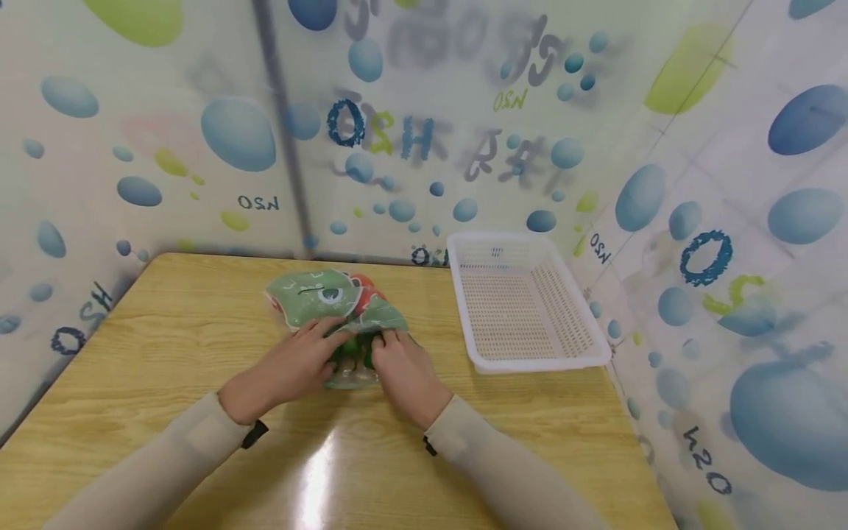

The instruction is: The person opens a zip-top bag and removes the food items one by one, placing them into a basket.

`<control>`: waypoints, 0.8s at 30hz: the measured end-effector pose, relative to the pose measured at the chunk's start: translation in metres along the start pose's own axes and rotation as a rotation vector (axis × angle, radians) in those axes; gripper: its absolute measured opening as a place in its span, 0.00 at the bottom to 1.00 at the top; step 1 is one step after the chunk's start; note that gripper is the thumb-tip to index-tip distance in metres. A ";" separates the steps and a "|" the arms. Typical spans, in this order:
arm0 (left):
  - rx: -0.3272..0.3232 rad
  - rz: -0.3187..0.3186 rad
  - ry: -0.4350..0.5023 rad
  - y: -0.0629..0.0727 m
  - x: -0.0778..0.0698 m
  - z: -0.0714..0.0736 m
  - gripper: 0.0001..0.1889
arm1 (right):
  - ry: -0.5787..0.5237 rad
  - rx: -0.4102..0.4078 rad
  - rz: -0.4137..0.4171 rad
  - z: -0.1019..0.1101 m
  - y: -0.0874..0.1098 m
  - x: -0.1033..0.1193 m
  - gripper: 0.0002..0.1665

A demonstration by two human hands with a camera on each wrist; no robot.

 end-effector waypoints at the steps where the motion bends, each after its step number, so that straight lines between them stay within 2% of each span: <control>1: -0.003 0.005 0.007 0.000 0.003 -0.002 0.30 | -0.008 0.008 -0.009 -0.001 -0.001 0.000 0.22; 6: -0.019 0.037 0.052 0.000 0.013 -0.006 0.36 | -0.024 0.049 -0.032 -0.007 -0.004 0.002 0.33; 11: -0.042 0.064 0.080 0.000 0.021 -0.009 0.37 | -0.027 0.071 -0.011 -0.010 -0.005 0.007 0.31; 18: -0.087 0.044 0.095 0.003 0.025 -0.008 0.37 | -0.091 0.115 0.003 -0.011 -0.006 0.010 0.33; 24: -0.100 0.037 0.107 0.007 0.030 -0.006 0.37 | -0.165 0.083 0.046 0.000 -0.005 0.010 0.34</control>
Point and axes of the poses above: each hand's wrist, its own y-axis away from the middle knuckle, its own z-axis out of the back of the hand, x = y × z, the point moved 7 cm from there along -y, towards the middle knuckle, and after that the axes turned 10 degrees about -z, right-handed, at the moved point
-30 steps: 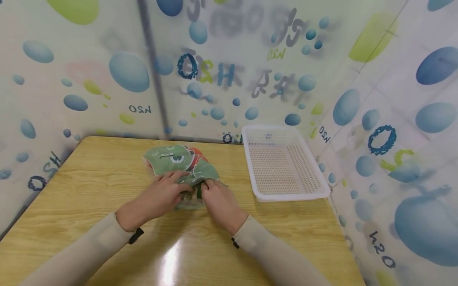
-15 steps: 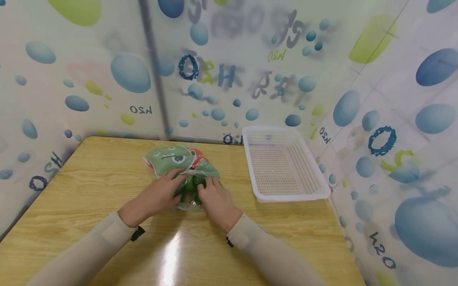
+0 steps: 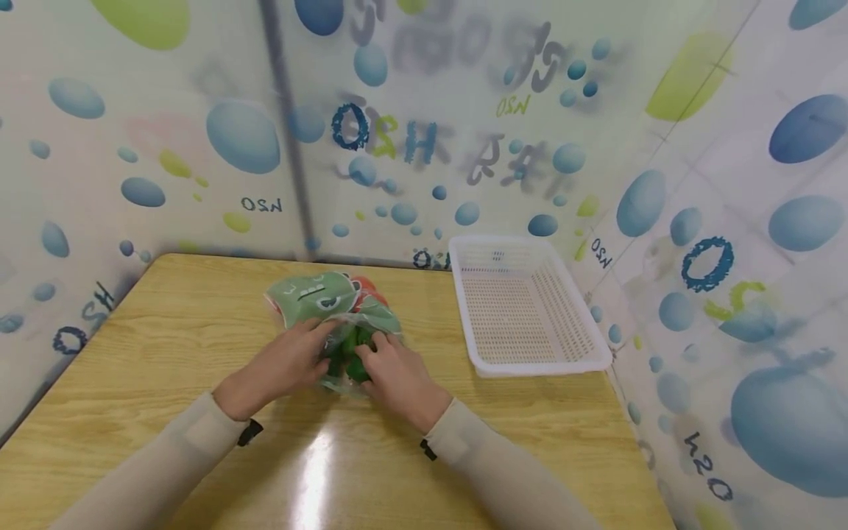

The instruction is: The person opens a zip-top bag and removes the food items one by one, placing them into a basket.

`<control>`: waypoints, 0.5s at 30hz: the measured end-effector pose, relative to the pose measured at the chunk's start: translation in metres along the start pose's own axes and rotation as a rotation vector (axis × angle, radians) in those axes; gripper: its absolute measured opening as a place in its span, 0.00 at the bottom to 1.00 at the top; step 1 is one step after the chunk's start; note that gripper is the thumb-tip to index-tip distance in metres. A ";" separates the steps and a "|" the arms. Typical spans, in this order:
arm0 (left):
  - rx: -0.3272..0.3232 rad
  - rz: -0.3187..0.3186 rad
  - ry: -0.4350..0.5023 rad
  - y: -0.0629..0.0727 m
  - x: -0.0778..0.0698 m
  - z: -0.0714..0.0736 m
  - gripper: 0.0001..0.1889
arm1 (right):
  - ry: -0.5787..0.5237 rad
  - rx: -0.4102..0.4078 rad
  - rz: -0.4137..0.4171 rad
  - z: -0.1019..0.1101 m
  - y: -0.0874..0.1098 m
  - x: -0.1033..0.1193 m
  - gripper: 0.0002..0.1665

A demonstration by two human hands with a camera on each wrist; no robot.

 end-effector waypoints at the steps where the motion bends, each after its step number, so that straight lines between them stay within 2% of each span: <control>1: -0.006 0.002 0.004 0.001 0.001 0.000 0.37 | -0.011 -0.007 0.009 0.003 0.001 0.000 0.34; 8: -0.040 -0.002 0.035 0.004 0.007 0.004 0.37 | -0.187 -0.051 0.048 0.019 0.004 -0.002 0.33; 15: -0.051 0.014 -0.005 0.006 0.008 0.004 0.37 | -0.307 -0.095 0.105 0.037 0.004 -0.006 0.34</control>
Point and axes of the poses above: each hand's wrist, its own y-axis away from the middle knuckle, its own z-axis out of the back of the hand, x = y × z, the point moved 7 cm from there along -y, towards the middle knuckle, and after that the axes turned 10 degrees about -z, right-handed, at the moved point
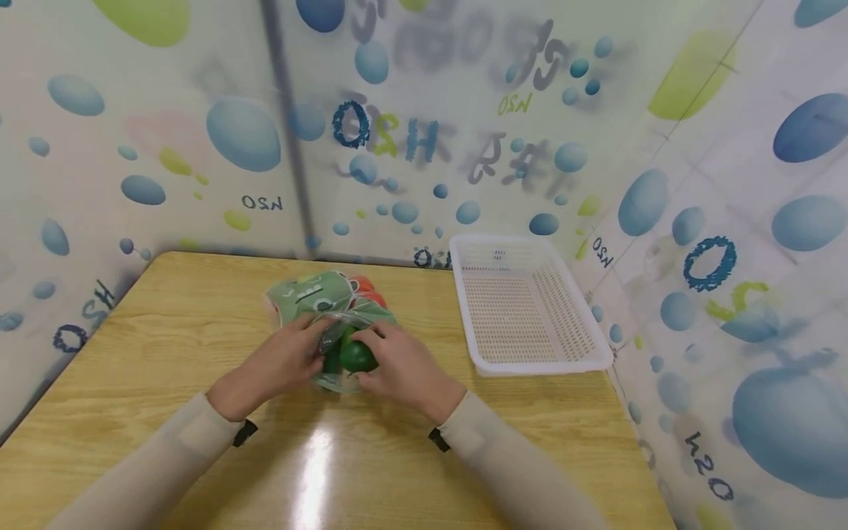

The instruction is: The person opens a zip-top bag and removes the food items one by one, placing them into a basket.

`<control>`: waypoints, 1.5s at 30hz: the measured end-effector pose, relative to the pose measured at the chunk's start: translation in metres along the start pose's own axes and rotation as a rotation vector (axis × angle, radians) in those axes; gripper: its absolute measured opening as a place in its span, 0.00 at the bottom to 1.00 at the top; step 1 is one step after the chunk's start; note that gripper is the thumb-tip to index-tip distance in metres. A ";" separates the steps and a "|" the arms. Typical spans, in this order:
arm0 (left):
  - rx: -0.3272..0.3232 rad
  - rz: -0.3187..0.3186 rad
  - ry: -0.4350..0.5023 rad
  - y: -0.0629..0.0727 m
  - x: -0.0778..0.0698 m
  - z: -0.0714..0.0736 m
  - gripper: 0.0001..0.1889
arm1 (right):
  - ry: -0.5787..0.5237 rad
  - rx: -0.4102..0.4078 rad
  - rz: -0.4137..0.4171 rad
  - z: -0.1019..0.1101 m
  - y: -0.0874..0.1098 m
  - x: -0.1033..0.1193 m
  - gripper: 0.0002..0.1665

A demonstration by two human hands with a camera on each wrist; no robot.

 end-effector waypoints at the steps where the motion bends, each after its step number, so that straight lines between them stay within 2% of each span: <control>1: -0.002 0.003 -0.007 0.001 0.000 0.000 0.37 | -0.013 -0.003 0.007 0.003 -0.001 0.000 0.35; 8: 0.002 0.023 -0.014 0.003 0.001 0.003 0.38 | -0.064 -0.076 0.034 0.034 -0.005 -0.004 0.36; 13: 0.002 0.054 -0.020 0.008 0.003 0.005 0.37 | -0.073 -0.110 -0.016 0.059 -0.009 -0.020 0.35; 18: -0.033 0.068 -0.033 0.013 0.005 0.010 0.36 | -0.029 -0.145 -0.060 0.084 -0.013 -0.045 0.36; 26: -0.061 0.091 -0.047 0.019 0.004 0.020 0.33 | 0.033 -0.160 -0.187 0.116 -0.021 -0.097 0.35; 31: -0.069 0.076 -0.115 0.017 0.001 0.020 0.28 | 0.069 -0.125 -0.298 0.131 -0.023 -0.138 0.34; 37: -0.121 0.040 -0.191 0.011 -0.007 0.023 0.19 | 0.078 -0.043 -0.441 0.141 -0.026 -0.186 0.35; 42: -0.174 -0.043 -0.202 0.004 -0.019 0.026 0.13 | 0.117 0.044 -0.507 0.138 -0.032 -0.213 0.33; 45: -0.202 -0.094 -0.168 0.000 -0.027 0.026 0.12 | 0.120 0.108 -0.530 0.131 -0.038 -0.227 0.32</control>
Point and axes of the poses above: each hand's wrist, its own y-axis away from the middle knuckle, its own z-axis out of the back of the hand, x = y × z, the point moved 7 cm from there along -y, towards the middle knuckle, and after that the axes turned 10 degrees about -z, right-handed, at the moved point
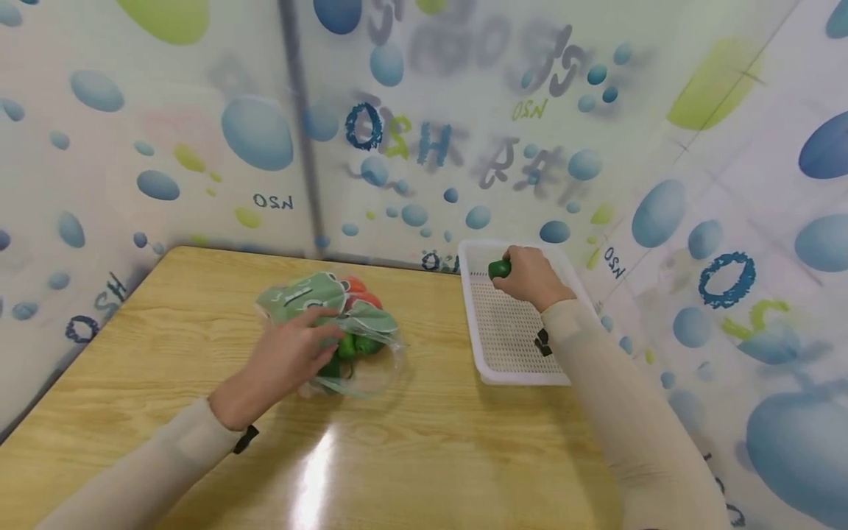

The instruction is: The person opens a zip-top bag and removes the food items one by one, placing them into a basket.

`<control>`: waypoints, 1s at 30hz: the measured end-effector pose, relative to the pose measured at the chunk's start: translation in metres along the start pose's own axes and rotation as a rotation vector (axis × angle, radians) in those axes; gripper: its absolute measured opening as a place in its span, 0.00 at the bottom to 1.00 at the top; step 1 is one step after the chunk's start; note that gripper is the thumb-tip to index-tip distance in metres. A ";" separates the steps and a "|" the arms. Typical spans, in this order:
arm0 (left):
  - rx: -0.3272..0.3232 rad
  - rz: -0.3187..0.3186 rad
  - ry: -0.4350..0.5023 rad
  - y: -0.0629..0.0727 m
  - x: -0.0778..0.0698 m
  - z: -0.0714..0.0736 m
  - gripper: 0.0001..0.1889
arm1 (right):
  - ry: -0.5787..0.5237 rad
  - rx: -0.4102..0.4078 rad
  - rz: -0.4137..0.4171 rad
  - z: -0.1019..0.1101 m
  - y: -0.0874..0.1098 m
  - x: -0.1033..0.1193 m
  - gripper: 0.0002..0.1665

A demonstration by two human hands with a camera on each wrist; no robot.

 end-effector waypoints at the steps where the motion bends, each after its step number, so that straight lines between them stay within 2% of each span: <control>1: -0.007 -0.014 0.017 -0.002 -0.002 0.000 0.11 | 0.008 0.023 -0.006 -0.004 -0.006 -0.004 0.31; 3: -0.006 -0.024 0.049 -0.006 -0.005 -0.002 0.12 | 0.029 0.065 -0.010 -0.017 -0.022 -0.020 0.31; 5: 0.011 -0.009 0.088 -0.010 -0.006 -0.004 0.15 | 0.057 0.094 -0.014 -0.034 -0.044 -0.040 0.30; 10: 0.073 0.090 0.136 -0.017 0.003 -0.010 0.30 | 0.106 0.168 -0.062 -0.070 -0.082 -0.074 0.27; 13: 0.106 0.159 0.127 -0.017 0.014 -0.012 0.37 | 0.155 0.185 -0.100 -0.077 -0.089 -0.077 0.29; 16: 0.151 0.227 0.107 -0.012 0.026 -0.016 0.34 | 0.182 0.208 -0.107 -0.074 -0.081 -0.069 0.32; 19: 0.188 0.262 0.108 -0.007 0.035 -0.019 0.28 | 0.194 0.225 -0.088 -0.083 -0.086 -0.075 0.32; 21: 0.202 0.268 0.112 -0.005 0.038 -0.020 0.25 | 0.193 0.206 -0.076 -0.088 -0.093 -0.083 0.32; 23: 0.213 0.278 0.117 -0.003 0.042 -0.020 0.24 | 0.202 0.160 -0.043 -0.087 -0.094 -0.081 0.30; 25: 0.227 0.295 0.120 -0.002 0.045 -0.022 0.24 | 0.181 0.141 -0.032 -0.073 -0.079 -0.063 0.29; 30: 0.270 0.332 0.098 0.000 0.051 -0.024 0.25 | 0.127 0.096 0.007 -0.035 -0.026 0.000 0.26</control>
Point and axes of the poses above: each hand's wrist, its own y-axis away from the middle knuckle, its own z-axis out of the back of the hand, x = y × z, the point moved 7 cm from there along -y, towards the middle knuckle, and after that the axes turned 10 degrees about -z, right-handed, at the moved point
